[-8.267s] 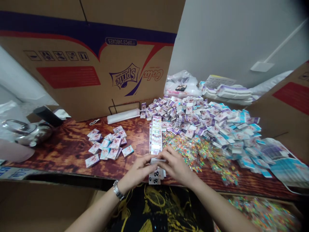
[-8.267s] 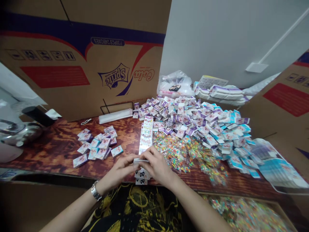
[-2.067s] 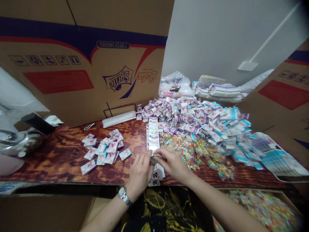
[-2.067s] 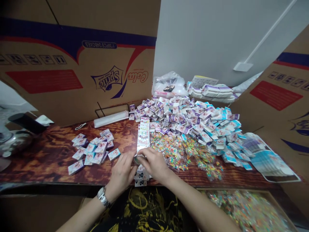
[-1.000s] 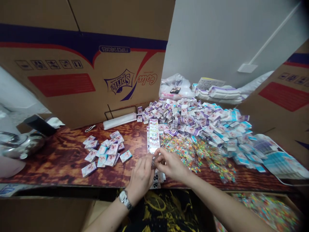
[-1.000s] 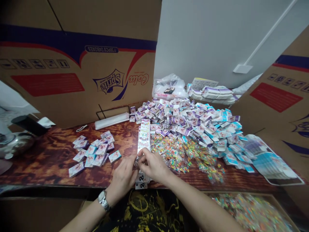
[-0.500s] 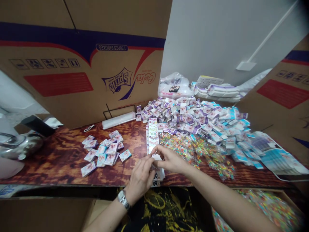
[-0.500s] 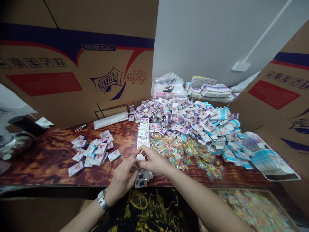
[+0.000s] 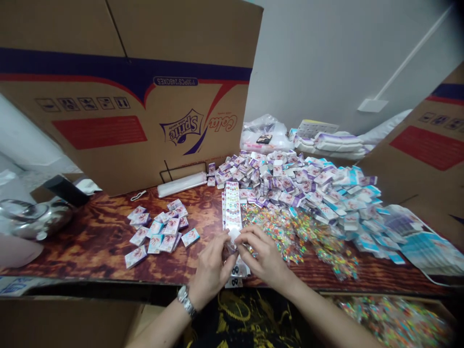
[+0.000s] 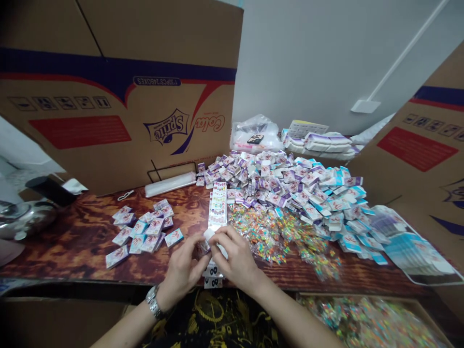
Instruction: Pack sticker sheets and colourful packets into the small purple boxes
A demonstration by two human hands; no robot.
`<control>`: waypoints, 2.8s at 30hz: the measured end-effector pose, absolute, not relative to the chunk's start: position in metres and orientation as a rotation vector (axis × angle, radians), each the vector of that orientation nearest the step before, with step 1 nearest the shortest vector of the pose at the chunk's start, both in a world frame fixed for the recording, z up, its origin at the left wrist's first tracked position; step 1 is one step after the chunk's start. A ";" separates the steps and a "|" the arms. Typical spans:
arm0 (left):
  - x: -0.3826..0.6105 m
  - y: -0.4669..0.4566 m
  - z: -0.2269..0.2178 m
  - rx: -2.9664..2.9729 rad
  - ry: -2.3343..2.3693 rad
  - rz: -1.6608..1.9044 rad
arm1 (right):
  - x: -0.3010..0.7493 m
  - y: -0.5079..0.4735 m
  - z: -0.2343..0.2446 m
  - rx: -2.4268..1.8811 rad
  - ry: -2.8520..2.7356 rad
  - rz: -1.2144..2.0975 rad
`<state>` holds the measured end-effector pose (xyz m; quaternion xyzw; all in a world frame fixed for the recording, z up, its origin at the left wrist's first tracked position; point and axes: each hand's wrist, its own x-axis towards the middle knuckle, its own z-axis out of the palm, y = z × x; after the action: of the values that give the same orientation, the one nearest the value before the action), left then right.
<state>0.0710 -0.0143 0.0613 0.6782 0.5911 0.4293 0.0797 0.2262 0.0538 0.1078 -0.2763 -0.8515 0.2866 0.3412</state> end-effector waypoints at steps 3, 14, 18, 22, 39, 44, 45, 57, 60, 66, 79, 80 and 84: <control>0.073 -0.016 0.062 2.071 1.786 1.299 | 0.220 0.052 0.104 -0.778 -2.179 0.799; 0.073 -0.017 0.068 2.178 1.818 1.234 | 0.214 0.045 0.087 -0.842 -2.061 0.960; 0.071 -0.020 0.066 2.165 1.808 1.236 | 0.211 0.042 0.098 -0.769 -2.083 0.920; 0.069 -0.019 0.062 2.121 1.817 1.244 | 0.209 0.044 0.101 -0.751 -2.062 1.037; 0.072 -0.018 0.059 2.035 1.887 1.266 | 0.198 0.048 0.091 -0.903 -1.755 1.386; 0.073 -0.018 0.056 1.986 1.921 1.288 | 0.197 0.049 0.090 -0.945 -1.831 1.273; 0.073 -0.018 0.055 1.989 1.923 1.276 | 0.197 0.049 0.091 -0.949 -1.857 1.230; 0.075 -0.017 0.052 2.257 2.078 0.986 | 0.199 0.034 0.088 -0.738 -2.059 0.702; 0.076 -0.016 0.054 2.264 2.100 0.971 | 0.200 0.032 0.082 -0.746 -2.055 0.669; 0.079 -0.016 0.054 2.245 2.076 0.973 | 0.201 0.031 0.079 -0.759 -2.031 0.674; 0.079 -0.020 0.051 2.043 1.964 1.083 | 0.202 0.023 0.067 -0.602 -2.060 0.501; 0.078 -0.020 0.051 2.020 1.956 1.103 | 0.201 0.022 0.068 -0.599 -2.063 0.503; 0.072 -0.021 0.051 1.929 1.914 1.147 | 0.200 0.020 0.073 -0.581 -2.114 0.581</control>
<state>0.0719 -0.0208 0.0506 0.6509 0.6459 0.3872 0.0959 0.2005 0.0199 0.0734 -0.2321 -0.8446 0.2321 0.4230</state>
